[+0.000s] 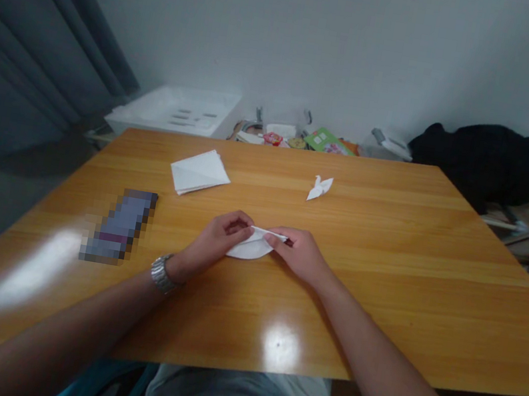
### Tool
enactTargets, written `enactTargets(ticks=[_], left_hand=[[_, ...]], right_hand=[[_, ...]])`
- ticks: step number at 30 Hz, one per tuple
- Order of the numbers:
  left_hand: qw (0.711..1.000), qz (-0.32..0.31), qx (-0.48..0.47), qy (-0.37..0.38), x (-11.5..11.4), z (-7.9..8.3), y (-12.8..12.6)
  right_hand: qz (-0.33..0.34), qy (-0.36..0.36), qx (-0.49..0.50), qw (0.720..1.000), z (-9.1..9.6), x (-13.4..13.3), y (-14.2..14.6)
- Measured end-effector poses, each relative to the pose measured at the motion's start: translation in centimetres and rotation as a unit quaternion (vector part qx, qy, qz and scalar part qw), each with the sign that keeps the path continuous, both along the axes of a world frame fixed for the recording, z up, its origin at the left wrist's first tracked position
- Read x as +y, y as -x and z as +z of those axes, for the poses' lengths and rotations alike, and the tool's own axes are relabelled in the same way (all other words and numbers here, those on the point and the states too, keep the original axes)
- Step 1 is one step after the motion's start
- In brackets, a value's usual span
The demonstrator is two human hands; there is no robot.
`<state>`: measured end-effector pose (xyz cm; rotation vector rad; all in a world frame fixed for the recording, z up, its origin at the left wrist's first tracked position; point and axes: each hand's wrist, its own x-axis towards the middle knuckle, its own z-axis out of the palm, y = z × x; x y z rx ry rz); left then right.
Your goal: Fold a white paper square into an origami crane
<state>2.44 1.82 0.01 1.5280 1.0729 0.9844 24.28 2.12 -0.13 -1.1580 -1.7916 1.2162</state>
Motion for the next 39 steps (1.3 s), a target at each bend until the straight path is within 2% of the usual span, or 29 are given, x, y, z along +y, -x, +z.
enactTargets(ticks=[15,23,35,39], left_hand=[[1.000,0.004,0.014,0.009,0.33,-0.01,0.09],[1.000,-0.008,0.018,-0.011,0.39,-0.14,0.28],[0.994,-0.015,0.091,-0.063,-0.03,0.42,0.48],[0.990,-0.018,0.115,-0.073,-0.34,0.61,0.30]], right_hand=[[0.031,0.026,0.039,0.998,-0.23,0.06,-0.01],[0.038,0.035,0.032,0.998,-0.29,0.13,-0.23],[0.046,-0.008,0.022,0.999,0.02,-0.16,0.24],[0.045,-0.050,-0.051,0.996,0.14,-0.38,0.41]])
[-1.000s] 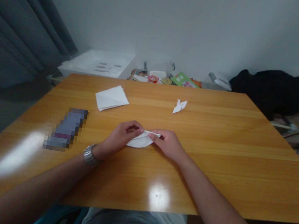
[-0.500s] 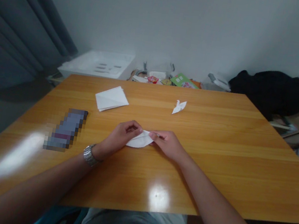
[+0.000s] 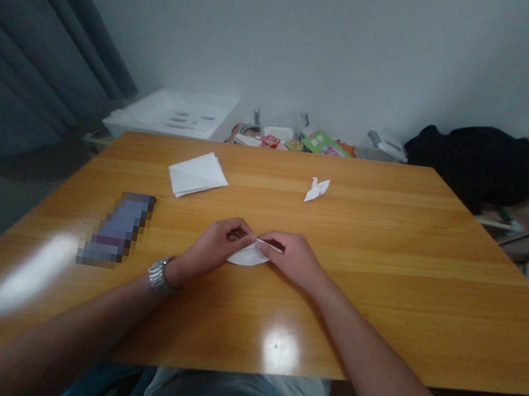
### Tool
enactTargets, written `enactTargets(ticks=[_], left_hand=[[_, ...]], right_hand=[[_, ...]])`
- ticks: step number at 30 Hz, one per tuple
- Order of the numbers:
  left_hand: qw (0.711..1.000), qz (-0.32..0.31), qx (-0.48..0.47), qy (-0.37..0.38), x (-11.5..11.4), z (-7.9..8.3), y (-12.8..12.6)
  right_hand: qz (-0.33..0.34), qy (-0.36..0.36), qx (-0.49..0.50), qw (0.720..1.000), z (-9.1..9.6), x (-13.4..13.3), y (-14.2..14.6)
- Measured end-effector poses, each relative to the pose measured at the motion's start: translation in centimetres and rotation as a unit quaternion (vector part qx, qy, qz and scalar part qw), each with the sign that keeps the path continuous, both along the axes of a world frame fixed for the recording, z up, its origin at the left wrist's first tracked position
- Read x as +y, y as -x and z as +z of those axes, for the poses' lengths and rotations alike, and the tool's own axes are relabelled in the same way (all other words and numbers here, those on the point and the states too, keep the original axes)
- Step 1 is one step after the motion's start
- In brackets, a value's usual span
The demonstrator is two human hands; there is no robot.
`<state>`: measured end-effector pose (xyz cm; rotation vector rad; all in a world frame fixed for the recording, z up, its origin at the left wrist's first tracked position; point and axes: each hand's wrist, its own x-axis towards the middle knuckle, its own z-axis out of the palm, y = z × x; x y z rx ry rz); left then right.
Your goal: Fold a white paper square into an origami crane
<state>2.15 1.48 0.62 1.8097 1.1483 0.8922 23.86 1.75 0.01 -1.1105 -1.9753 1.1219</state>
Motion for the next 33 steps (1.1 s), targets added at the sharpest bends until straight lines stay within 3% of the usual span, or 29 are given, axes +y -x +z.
enactTargets(ticks=[5,17,24,33], left_hand=[[1.000,0.010,0.005,0.005,0.04,-0.06,-0.12],[0.999,-0.012,-0.051,-0.002,-0.27,0.11,-0.11],[0.998,0.041,-0.030,-0.036,0.42,0.30,0.38],[1.000,-0.014,-0.025,-0.013,0.36,-0.45,0.33]], right_hand=[[-0.025,-0.029,-0.038,0.999,0.10,-0.17,0.15],[-0.097,0.022,0.034,0.994,0.12,0.62,-0.71],[-0.063,0.035,0.065,0.995,-0.02,0.63,-0.44],[-0.025,0.086,0.077,0.993,0.12,0.11,0.04]])
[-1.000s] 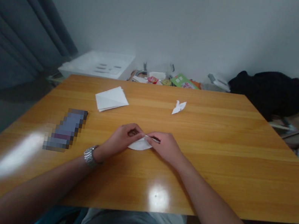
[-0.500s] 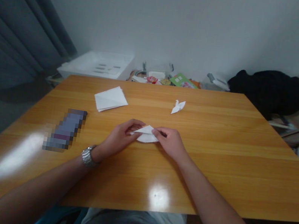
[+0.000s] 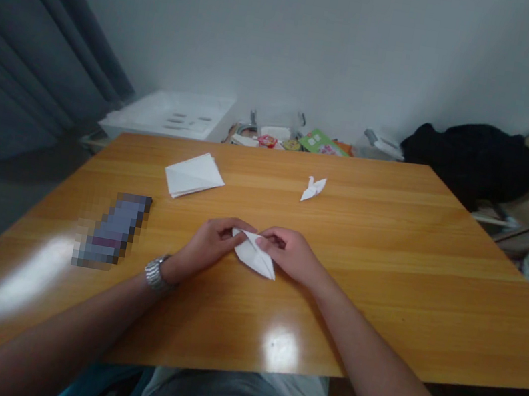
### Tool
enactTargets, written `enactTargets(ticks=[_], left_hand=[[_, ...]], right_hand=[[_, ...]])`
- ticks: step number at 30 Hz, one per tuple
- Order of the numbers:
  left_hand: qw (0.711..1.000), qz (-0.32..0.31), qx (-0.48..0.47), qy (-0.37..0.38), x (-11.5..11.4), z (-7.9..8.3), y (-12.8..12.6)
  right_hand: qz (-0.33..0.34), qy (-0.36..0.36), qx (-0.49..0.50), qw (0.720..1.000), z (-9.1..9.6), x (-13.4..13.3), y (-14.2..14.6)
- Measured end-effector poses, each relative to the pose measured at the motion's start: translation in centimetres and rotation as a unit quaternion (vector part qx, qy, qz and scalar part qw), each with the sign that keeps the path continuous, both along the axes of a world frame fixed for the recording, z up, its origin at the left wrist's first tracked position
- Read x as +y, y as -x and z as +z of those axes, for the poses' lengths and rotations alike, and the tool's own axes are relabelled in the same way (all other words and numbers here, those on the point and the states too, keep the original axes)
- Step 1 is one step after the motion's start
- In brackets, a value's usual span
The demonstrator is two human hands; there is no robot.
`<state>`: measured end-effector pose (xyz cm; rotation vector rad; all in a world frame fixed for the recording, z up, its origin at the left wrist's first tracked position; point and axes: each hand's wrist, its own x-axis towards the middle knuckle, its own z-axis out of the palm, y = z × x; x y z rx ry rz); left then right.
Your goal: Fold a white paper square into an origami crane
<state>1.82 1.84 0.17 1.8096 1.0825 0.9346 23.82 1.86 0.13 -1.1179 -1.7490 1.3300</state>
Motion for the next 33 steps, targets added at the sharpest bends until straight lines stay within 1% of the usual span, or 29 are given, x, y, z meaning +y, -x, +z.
enactTargets(ticks=[2,6,10,16,20,24,28,30,33], left_hand=[[1.000,0.003,-0.005,0.002,-0.06,-0.07,-0.09],[0.999,0.026,-0.041,0.001,-0.13,0.10,-0.24],[0.997,0.050,-0.058,-0.002,-0.01,0.31,-0.32],[0.994,0.065,-0.084,0.008,0.22,0.11,-0.31],[0.992,0.077,-0.100,0.021,0.31,0.03,-0.28],[0.990,0.080,-0.113,0.033,0.35,-0.21,-0.26],[0.990,0.070,-0.114,0.042,0.31,-0.52,-0.27],[0.991,0.062,-0.113,0.040,0.29,-0.52,-0.29],[0.992,0.068,-0.098,0.027,0.22,-0.28,-0.31]], right_hand=[[0.000,-0.001,-0.011,1.000,0.00,0.03,-0.05],[-0.010,-0.002,-0.010,1.000,-0.17,0.16,-0.28],[-0.016,-0.012,-0.008,1.000,-0.42,0.26,-0.47],[-0.017,-0.031,-0.019,0.999,-0.26,0.26,-0.43],[-0.013,-0.024,-0.022,0.999,-0.28,0.27,-0.47],[-0.015,-0.024,-0.031,0.999,-0.40,0.32,-0.53],[-0.019,-0.020,-0.033,0.999,-0.27,0.29,-0.48],[-0.020,-0.018,-0.035,0.999,-0.15,0.23,-0.45],[-0.020,-0.015,-0.033,0.999,-0.04,0.13,-0.43]])
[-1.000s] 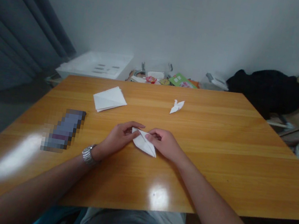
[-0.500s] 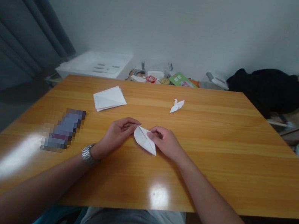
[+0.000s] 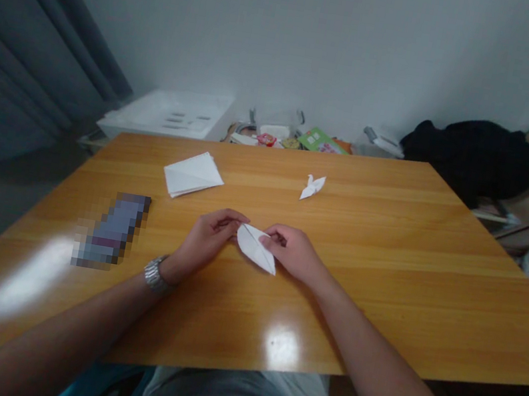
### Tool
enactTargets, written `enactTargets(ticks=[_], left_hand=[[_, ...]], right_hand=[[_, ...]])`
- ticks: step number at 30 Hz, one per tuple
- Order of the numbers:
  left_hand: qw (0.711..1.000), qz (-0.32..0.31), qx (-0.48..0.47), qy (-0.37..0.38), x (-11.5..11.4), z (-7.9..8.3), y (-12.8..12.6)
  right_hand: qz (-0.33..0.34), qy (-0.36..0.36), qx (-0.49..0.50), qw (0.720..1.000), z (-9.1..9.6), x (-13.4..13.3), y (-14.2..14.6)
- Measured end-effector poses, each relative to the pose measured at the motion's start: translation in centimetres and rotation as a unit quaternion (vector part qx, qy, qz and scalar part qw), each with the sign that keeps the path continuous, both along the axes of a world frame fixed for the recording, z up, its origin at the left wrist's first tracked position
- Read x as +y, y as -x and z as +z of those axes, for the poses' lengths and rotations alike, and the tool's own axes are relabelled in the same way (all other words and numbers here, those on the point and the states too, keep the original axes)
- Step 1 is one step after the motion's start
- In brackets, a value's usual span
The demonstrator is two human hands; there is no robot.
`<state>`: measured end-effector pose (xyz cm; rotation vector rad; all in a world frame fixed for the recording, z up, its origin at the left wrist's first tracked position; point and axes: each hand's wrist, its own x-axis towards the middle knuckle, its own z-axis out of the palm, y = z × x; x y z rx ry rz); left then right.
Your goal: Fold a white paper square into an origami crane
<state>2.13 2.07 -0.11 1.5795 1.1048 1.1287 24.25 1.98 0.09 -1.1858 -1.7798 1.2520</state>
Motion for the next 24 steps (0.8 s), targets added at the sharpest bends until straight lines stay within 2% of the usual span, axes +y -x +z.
enactTargets(ticks=[5,24], left_hand=[[0.999,0.004,0.028,-0.027,-0.29,0.56,-0.02],[1.000,0.022,0.007,0.008,-0.28,0.65,-0.26]], right_hand=[[0.004,0.008,0.013,1.000,0.00,-0.07,-0.03],[0.018,-0.009,-0.011,1.000,0.42,-0.30,0.08]])
